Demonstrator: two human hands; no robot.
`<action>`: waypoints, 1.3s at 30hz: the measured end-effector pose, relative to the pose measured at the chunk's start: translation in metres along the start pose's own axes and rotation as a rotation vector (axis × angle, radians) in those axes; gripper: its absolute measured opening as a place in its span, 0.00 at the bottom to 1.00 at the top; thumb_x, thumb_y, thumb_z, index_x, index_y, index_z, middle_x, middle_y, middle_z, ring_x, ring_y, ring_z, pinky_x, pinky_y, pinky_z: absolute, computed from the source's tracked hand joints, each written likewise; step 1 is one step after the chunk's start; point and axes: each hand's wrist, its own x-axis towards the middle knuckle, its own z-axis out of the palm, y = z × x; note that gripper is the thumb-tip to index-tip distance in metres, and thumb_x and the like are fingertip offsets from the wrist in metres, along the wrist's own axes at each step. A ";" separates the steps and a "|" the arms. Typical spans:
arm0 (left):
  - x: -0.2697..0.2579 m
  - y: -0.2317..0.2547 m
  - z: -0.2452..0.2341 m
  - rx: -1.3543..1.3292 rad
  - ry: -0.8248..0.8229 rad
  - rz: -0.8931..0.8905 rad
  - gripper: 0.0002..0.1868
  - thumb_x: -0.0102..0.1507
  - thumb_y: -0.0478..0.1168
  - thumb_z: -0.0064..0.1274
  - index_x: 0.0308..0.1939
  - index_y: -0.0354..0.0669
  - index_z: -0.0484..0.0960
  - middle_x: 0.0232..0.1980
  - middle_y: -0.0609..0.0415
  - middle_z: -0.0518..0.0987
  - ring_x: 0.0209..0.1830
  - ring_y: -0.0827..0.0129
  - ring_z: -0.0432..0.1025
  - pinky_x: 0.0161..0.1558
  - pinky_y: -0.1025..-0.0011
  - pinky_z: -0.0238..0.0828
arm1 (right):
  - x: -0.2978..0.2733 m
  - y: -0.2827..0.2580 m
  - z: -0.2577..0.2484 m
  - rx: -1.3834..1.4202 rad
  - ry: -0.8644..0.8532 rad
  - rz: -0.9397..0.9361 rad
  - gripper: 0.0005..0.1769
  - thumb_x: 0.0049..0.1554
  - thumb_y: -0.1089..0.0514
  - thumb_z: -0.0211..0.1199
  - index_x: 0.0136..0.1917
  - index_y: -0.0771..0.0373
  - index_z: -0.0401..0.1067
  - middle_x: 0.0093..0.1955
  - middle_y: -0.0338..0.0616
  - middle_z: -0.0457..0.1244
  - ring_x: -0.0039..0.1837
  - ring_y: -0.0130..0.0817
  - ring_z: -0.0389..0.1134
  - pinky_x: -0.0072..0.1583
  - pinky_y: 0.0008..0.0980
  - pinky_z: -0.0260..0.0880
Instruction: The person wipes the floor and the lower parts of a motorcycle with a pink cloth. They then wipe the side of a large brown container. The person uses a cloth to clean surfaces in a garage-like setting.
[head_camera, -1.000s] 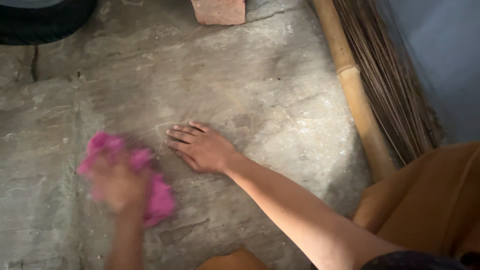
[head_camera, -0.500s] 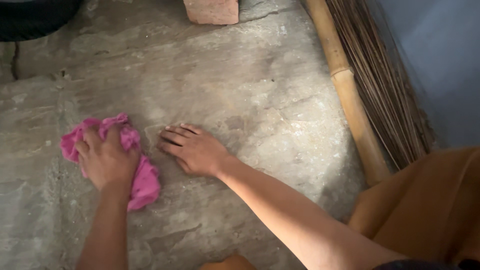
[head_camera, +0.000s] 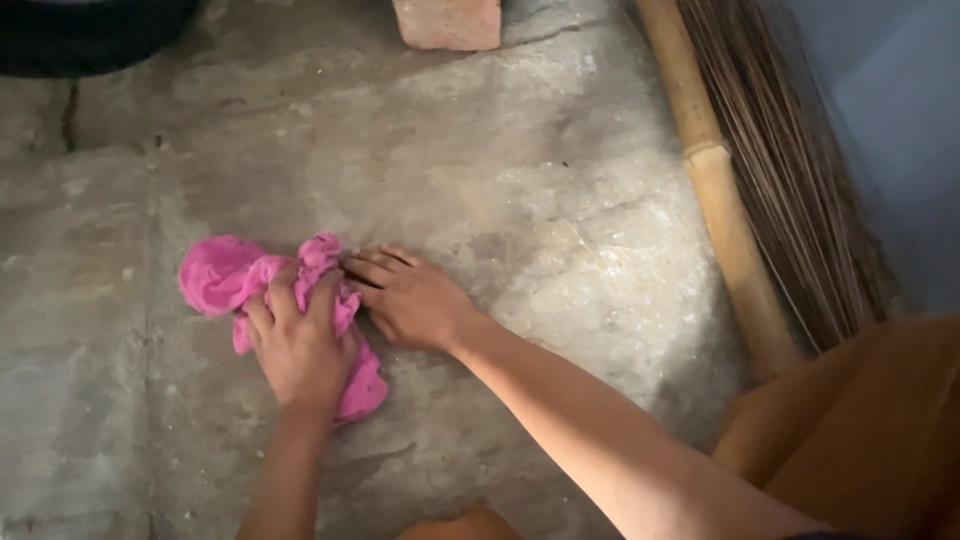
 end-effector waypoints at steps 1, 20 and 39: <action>0.005 -0.002 -0.001 -0.013 0.002 0.000 0.30 0.51 0.41 0.63 0.60 0.59 0.83 0.66 0.47 0.71 0.64 0.40 0.62 0.65 0.44 0.60 | 0.003 0.000 -0.001 0.004 0.017 -0.005 0.30 0.55 0.51 0.58 0.70 0.59 0.67 0.78 0.46 0.56 0.79 0.43 0.55 0.77 0.46 0.49; 0.053 -0.043 0.038 -0.010 0.121 -0.236 0.33 0.53 0.38 0.63 0.64 0.52 0.81 0.68 0.39 0.68 0.66 0.35 0.62 0.64 0.43 0.63 | 0.008 -0.001 -0.007 0.061 0.036 -0.031 0.27 0.59 0.54 0.55 0.72 0.56 0.67 0.77 0.46 0.57 0.80 0.41 0.54 0.78 0.47 0.49; 0.039 -0.152 0.053 0.472 -0.012 0.007 0.21 0.70 0.37 0.59 0.65 0.64 0.79 0.75 0.44 0.69 0.64 0.39 0.70 0.56 0.53 0.76 | 0.014 -0.003 -0.011 0.016 -0.081 -0.010 0.28 0.60 0.55 0.52 0.74 0.53 0.63 0.80 0.44 0.53 0.81 0.39 0.49 0.79 0.45 0.42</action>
